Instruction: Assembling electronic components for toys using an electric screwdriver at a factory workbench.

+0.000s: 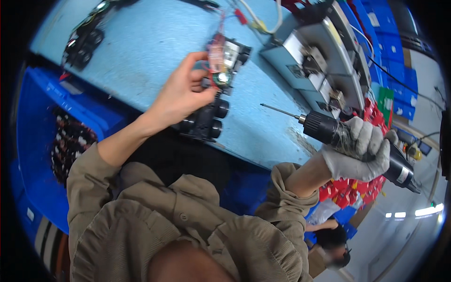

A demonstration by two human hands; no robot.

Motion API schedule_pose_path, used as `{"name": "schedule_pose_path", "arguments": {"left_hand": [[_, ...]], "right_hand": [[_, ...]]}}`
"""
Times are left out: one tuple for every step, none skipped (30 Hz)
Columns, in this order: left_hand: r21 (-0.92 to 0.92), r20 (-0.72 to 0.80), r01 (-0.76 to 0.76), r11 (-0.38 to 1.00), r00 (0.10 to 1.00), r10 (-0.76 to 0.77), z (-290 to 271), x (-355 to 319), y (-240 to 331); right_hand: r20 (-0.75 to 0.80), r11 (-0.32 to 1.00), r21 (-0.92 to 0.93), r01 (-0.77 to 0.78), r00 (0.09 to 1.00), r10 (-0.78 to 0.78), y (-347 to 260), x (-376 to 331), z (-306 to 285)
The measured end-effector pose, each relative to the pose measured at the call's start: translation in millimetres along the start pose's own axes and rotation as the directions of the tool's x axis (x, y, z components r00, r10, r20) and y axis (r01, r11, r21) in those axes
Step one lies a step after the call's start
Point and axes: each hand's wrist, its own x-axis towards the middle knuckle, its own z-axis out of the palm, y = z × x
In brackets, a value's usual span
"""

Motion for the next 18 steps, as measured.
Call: {"name": "schedule_pose_path", "arguments": {"left_hand": [[-0.018, -0.001, -0.013, 1.000, 1.000, 0.013, 2, 1, -2], [-0.039, 0.001, -0.027, 0.999, 1.000, 0.028, 3, 0, -2], [-0.036, -0.024, -0.028, 0.999, 0.999, 0.027, 1, -1, -3], [0.011, -0.034, -0.038, 0.999, 0.999, 0.039, 0, -2, -4], [0.056, -0.041, -0.047, 0.997, 0.998, 0.050, -1, -3, -5], [0.099, -0.044, -0.055, 0.994, 0.997, 0.060, -2, -3, -5], [0.095, -0.057, -0.053, 0.994, 0.997, 0.059, -3, -4, -5], [0.072, -0.057, -0.056, 0.996, 0.997, 0.061, -3, -4, -4], [0.048, -0.056, -0.059, 0.997, 0.997, 0.062, -2, -4, -2], [0.024, -0.054, -0.062, 0.998, 0.997, 0.063, -2, -4, -1], [0.020, -0.057, -0.062, 0.998, 0.996, 0.063, -2, -3, -1], [0.033, -0.059, -0.057, 0.998, 0.997, 0.059, -1, -3, 0], [0.046, -0.061, -0.055, 0.997, 0.996, 0.057, -2, -3, 0], [0.060, -0.064, -0.051, 0.997, 0.996, 0.055, -2, -3, 1], [0.058, -0.069, -0.052, 0.997, 0.996, 0.056, -2, -3, 1], [0.067, -0.062, -0.052, 0.996, 0.996, 0.056, -3, -3, 1], [0.077, -0.056, -0.052, 0.996, 0.997, 0.057, -3, -3, 1], [0.087, -0.049, -0.053, 0.995, 0.997, 0.057, -3, -2, 1]], "right_hand": [[0.064, 0.999, 0.025, -0.037, 0.997, 0.036, 7, -1, 9], [0.129, 0.996, 0.046, -0.073, 0.989, 0.066, 14, -3, 16], [0.140, 0.994, 0.059, -0.092, 0.987, 0.083, 23, -5, 21], [0.165, 0.996, 0.006, -0.090, 0.982, 0.088, 33, -8, 28], [0.189, 0.995, -0.050, -0.083, 0.978, 0.091, 42, -10, 33], [0.213, 0.991, -0.108, -0.073, 0.972, 0.095, 49, -10, 37], [0.220, 0.991, -0.106, -0.084, 0.970, 0.105, 55, -9, 37], [0.253, 0.993, -0.106, -0.060, 0.964, 0.085, 61, -10, 34], [0.284, 0.994, -0.105, -0.036, 0.957, 0.065, 66, -10, 35], [0.314, 0.995, -0.103, -0.013, 0.948, 0.045, 70, -10, 35], [0.318, 0.994, -0.105, -0.016, 0.947, 0.049, 72, -9, 35], [0.326, 0.989, -0.135, -0.055, 0.940, 0.097, 75, -9, 38], [0.335, 0.982, -0.164, -0.093, 0.931, 0.144, 77, -9, 42], [0.341, 0.973, -0.193, -0.130, 0.920, 0.191, 79, -9, 45], [0.345, 0.972, -0.193, -0.133, 0.918, 0.194, 80, -8, 46], [0.359, 0.969, -0.216, -0.122, 0.913, 0.195, 81, -8, 47], [0.372, 0.965, -0.238, -0.112, 0.907, 0.197, 81, -8, 48], [0.386, 0.960, -0.261, -0.101, 0.901, 0.199, 82, -7, 49]]}}
